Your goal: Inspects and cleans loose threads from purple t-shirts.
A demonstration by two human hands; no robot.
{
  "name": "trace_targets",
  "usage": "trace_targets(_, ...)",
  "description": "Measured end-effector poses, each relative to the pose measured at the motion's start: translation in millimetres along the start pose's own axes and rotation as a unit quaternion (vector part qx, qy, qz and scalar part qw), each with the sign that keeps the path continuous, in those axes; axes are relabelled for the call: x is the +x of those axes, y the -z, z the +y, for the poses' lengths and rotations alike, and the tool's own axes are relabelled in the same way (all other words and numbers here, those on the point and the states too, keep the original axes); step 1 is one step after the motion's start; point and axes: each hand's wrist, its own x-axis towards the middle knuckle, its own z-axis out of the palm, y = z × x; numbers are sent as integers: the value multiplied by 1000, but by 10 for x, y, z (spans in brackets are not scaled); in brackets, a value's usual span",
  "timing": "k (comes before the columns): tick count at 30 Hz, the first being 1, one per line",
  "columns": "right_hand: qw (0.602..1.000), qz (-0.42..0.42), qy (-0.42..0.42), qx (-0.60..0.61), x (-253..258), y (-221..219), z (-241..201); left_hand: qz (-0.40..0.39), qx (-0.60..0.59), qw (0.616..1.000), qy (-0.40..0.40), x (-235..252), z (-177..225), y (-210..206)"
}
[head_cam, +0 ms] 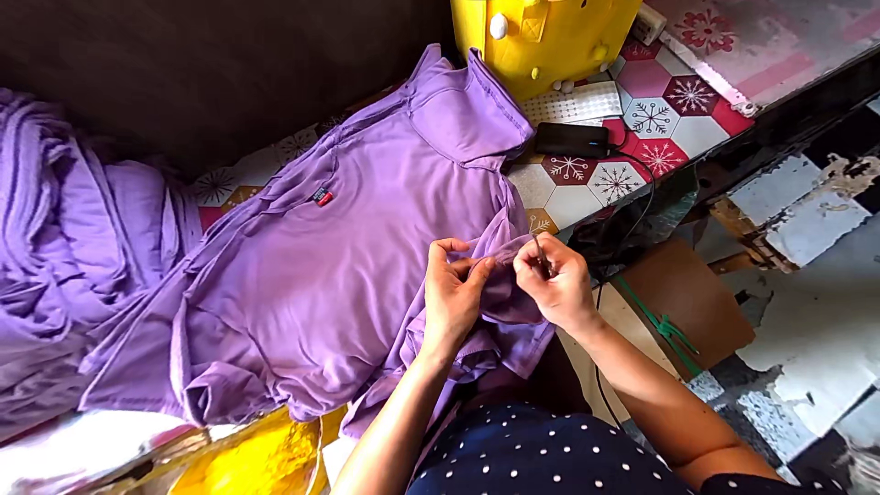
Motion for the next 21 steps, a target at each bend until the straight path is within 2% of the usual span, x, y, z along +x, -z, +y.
trace_targets(4,998,-8,24,-60,-13,81,75,3,-31,999,21,10,11,2)
trace_targets(9,987,12,112,-115,-51,-20,102,-14,-8,1000,-12,0,23,-21)
trace_targets(11,984,17,118,-133,-46,-40,120,-21,3,1000,-18,0,16,-18)
trace_targets(15,990,23,17,-140,-3,52,193,-22,-16,1000,-5,12,16,22)
trace_targets(17,989,19,-72,-124,39,130,241,-27,-20,999,-3,24,17,40)
trace_targets(19,983,-34,-170,-66,95,237,259,-34,-22,999,-1,34,12,49)
trace_targets(21,971,-73,-225,-4,129,308,267,-39,-21,999,3,42,4,49)
